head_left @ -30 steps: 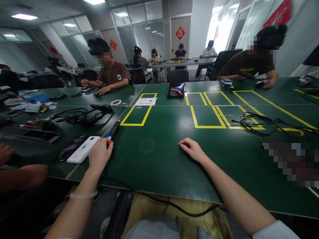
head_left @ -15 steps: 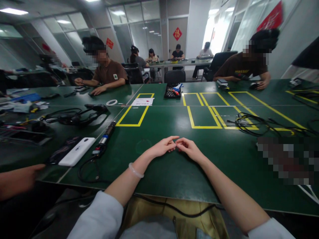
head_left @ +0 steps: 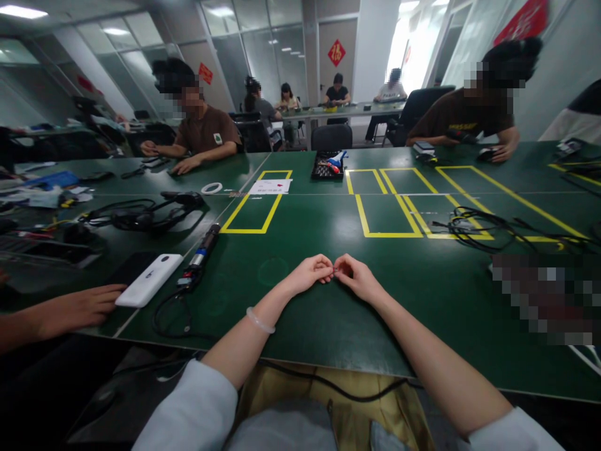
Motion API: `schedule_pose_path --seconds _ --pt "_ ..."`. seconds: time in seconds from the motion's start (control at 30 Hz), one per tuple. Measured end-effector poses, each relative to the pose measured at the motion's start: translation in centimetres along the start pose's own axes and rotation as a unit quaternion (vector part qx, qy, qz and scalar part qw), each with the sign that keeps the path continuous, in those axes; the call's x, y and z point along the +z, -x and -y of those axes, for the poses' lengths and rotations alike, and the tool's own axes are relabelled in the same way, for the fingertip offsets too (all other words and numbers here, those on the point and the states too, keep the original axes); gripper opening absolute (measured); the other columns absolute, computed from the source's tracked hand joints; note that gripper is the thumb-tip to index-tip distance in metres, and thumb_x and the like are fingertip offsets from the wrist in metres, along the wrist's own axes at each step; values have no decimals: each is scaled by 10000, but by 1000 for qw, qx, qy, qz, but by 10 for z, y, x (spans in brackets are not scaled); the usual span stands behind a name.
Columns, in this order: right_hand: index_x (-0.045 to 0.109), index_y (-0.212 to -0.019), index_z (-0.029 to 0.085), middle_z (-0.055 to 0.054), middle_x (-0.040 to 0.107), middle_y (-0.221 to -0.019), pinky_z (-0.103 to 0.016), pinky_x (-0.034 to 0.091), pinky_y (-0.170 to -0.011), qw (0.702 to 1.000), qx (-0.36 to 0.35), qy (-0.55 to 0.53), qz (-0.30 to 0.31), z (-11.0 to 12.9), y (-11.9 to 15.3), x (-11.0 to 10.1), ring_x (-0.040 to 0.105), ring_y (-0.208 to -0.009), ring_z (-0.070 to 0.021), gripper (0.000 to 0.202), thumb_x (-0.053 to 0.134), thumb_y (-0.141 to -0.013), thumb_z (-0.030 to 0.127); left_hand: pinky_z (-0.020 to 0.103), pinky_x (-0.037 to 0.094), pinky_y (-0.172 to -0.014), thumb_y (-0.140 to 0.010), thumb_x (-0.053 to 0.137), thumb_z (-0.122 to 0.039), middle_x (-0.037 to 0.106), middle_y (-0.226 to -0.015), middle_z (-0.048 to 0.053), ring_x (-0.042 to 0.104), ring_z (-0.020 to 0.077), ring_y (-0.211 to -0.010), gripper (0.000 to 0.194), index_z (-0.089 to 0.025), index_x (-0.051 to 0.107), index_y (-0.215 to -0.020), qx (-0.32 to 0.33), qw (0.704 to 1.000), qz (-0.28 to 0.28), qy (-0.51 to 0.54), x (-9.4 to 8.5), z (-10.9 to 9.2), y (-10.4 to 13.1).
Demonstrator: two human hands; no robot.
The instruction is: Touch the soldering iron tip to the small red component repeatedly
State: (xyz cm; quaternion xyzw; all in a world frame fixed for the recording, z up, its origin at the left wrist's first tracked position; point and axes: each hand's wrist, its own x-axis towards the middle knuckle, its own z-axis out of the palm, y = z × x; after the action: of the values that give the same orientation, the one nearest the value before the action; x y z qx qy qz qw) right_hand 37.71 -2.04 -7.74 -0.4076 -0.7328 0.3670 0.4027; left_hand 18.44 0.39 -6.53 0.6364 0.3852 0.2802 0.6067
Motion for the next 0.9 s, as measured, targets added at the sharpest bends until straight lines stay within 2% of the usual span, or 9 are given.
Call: schedule_pose_path --seconds 0.17,0.33,0.53,0.7,0.9 --pt "579 -911 180 -7 603 -782 -253 437 -630 1000 25 1 -14 -2 -1 0 548 -676 -131 183 586 -846 352 245 477 -663 -753 685 -408 582 -807 -1 567 87 -701 341 -148 542 -922 19 1000 -13 -8 -1 -1 2" --pt "589 -867 181 7 584 -723 -244 421 -605 1000 28 5 -10 -3 -2 0 524 -638 -125 142 610 -820 313 222 472 -627 -734 699 -363 568 -826 -7 549 70 -674 320 -149 537 -908 41 998 -28 -25 3 -1 2" --pt "561 -924 187 -5 606 -783 -259 440 -636 1000 20 -3 -22 -3 -2 0 557 -677 -137 156 619 -799 260 234 490 -652 -722 714 -334 601 -869 14 577 75 -702 326 -144 528 -909 33 999 -40 -10 2 2 1" --pt "573 -871 187 -5 597 -765 -262 436 -638 1000 20 -3 -16 -6 -2 1 543 -677 -137 114 615 -797 263 235 487 -658 -724 713 -319 597 -848 8 570 74 -697 319 -141 528 -913 29 999 -34 -10 2 3 2" --pt "574 -845 183 18 554 -701 -244 411 -597 999 38 -26 -14 -10 -4 0 503 -620 -120 120 615 -789 281 254 494 -668 -755 678 -393 609 -917 42 591 110 -768 365 -150 551 -997 9 998 -27 -51 -6 -4 6"
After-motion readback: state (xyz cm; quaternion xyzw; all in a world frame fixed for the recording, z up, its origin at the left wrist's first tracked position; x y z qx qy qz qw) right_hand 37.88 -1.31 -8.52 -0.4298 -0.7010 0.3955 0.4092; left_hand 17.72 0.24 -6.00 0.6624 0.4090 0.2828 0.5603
